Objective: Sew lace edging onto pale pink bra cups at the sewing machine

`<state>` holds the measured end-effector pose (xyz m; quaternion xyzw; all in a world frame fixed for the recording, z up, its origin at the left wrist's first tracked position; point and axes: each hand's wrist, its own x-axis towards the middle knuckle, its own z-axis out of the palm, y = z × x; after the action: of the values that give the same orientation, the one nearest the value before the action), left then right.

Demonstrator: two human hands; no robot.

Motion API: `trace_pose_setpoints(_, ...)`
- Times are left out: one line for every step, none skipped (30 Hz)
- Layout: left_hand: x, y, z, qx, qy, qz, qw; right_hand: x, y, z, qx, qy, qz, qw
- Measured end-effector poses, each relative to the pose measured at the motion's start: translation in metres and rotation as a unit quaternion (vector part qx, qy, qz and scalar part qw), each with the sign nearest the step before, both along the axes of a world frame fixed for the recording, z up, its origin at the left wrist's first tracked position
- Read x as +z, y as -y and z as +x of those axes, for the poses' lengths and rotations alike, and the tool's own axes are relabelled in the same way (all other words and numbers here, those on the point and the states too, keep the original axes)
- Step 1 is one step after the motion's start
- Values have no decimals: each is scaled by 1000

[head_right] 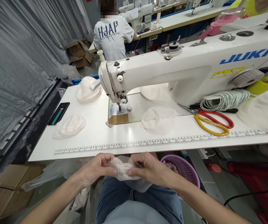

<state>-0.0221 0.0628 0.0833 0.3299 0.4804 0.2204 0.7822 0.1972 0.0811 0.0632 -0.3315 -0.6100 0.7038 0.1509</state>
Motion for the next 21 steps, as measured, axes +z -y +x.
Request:
trace_pose_setpoints(-2, 1, 2, -17, -1, -9, 1000, -1, 0, 0, 13, -14, -15, 1000)
trace_pose_setpoints(-3, 3, 3, -31, -1, -17, 999, -2, 0, 1, 23, -25, -27, 999)
trace_pose_setpoints(-5, 4, 5, -37, -1, -24, 999, -3, 0, 1, 31, -32, -36, 998)
trace_pose_setpoints(-7, 5, 7, -36, -2, -30, 999, -5, -1, 3, 37, -34, -42, 998)
trace_pose_setpoints(-9, 5, 9, -33, -2, -35, 999, -7, -2, 4, 41, -35, -47, 997)
trace_pose_setpoints(-10, 6, 11, -29, -2, -39, 999, -9, -3, 6, 47, -37, -53, 997)
trace_pose_setpoints(-11, 7, 12, -27, -1, -40, 999, -12, -4, 8, 53, -40, -59, 996)
trace_pose_setpoints(-12, 7, 12, -26, 1, -38, 999, -15, -4, 10, 59, -44, -66, 995)
trace_pose_setpoints(-13, 7, 13, -28, 6, -34, 999, -17, -5, 12, 65, -50, -74, 994)
trace_pose_setpoints(-14, 7, 13, -30, 13, -29, 999, -20, -6, 14, 70, -56, -83, 993)
trace_pose_setpoints(-15, 7, 13, -27, 19, -23, 999, -21, -6, 15, 72, -61, -92, 991)
trace_pose_setpoints(-16, 7, 13, -21, 25, -17, 999, -22, -6, 16, 71, -65, -100, 990)
trace_pose_setpoints(-17, 7, 12, -13, 29, -12, 999, -23, -5, 17, 67, -71, -104, 990)
trace_pose_setpoints(-18, 7, 12, -3, 32, -9, 999, -23, -4, 17, 60, -78, -103, 990)
trace_pose_setpoints(-19, 7, 12, 8, 33, -8, 999, -23, -3, 17, 52, -84, -97, 990)
trace_pose_setpoints(-21, 7, 13, 17, 33, -10, 999, -23, -2, 17, 44, -89, -89, 991)
trace_pose_setpoints(-22, 8, 13, 24, 33, -14, 999, -23, -1, 16, 35, -91, -81, 992)
trace_pose_setpoints(-23, 8, 14, 28, 32, -21, 999, -23, 0, 16, 28, -91, -75, 993)
trace_pose_setpoints(-23, 8, 14, 32, 32, -26, 999, -24, 1, 16, 25, -90, -70, 993)
trace_pose_setpoints(-24, 8, 15, 35, 33, -29, 998, -24, 1, 17, 23, -89, -66, 994)
trace_pose_setpoints(-24, 8, 16, 36, 34, -31, 998, -25, 2, 18, 24, -89, -63, 994)
